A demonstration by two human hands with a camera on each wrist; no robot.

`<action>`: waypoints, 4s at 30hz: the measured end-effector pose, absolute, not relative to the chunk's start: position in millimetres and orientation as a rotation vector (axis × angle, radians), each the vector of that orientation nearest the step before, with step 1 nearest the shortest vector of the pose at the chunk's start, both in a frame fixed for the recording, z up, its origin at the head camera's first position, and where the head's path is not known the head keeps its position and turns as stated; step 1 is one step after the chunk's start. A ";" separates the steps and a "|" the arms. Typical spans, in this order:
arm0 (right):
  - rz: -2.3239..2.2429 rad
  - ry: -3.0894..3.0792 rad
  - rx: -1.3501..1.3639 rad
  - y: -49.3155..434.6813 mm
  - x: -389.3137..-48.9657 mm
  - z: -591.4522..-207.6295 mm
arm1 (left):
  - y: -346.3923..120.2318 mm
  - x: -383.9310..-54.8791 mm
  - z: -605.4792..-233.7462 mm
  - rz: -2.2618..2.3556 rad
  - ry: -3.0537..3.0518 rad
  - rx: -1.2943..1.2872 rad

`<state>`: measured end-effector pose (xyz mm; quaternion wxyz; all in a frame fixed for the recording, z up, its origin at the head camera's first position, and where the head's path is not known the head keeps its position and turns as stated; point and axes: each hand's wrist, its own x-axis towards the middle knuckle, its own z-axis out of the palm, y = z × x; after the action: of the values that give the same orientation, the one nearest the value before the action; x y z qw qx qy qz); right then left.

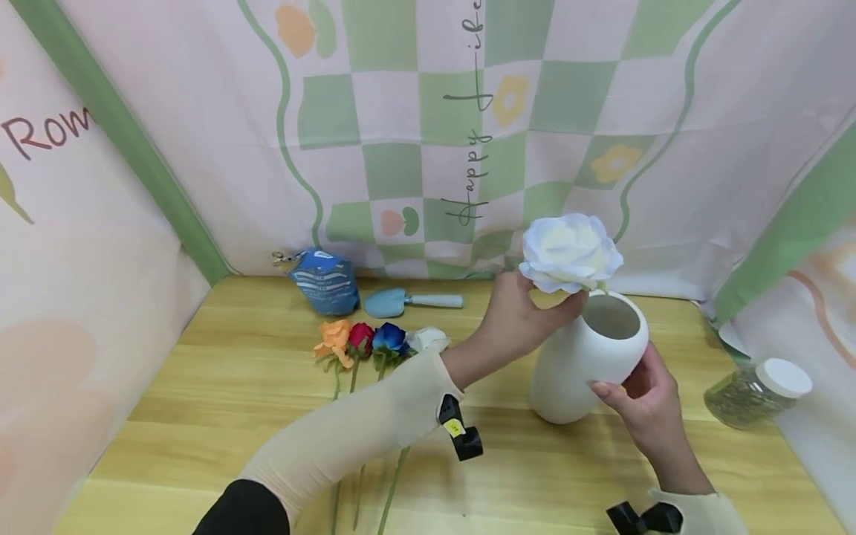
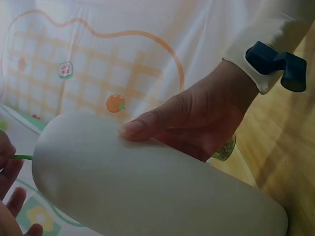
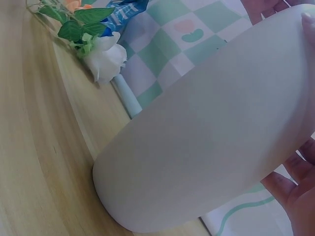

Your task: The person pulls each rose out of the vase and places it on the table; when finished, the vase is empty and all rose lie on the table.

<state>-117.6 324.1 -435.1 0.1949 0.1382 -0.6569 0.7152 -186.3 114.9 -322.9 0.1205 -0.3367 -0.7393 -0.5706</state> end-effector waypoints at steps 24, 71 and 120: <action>1.992 -1.892 0.346 324.2 -117.9 -433.4 | 114.4 -183.9 -333.9 -1.638 -1.965 -0.940; 1.933 -1.976 0.371 327.0 -116.5 -433.0 | 111.5 -175.1 -297.6 -2.492 -1.337 -0.916; 1.966 -1.941 0.404 328.5 -117.3 -435.2 | 67.8 -210.4 -268.3 -2.731 -0.948 -0.357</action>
<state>-117.3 328.5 -435.2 0.1736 0.1426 -0.6846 0.6934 -210.4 67.8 -268.3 0.1143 -0.1217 -0.3233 -0.9315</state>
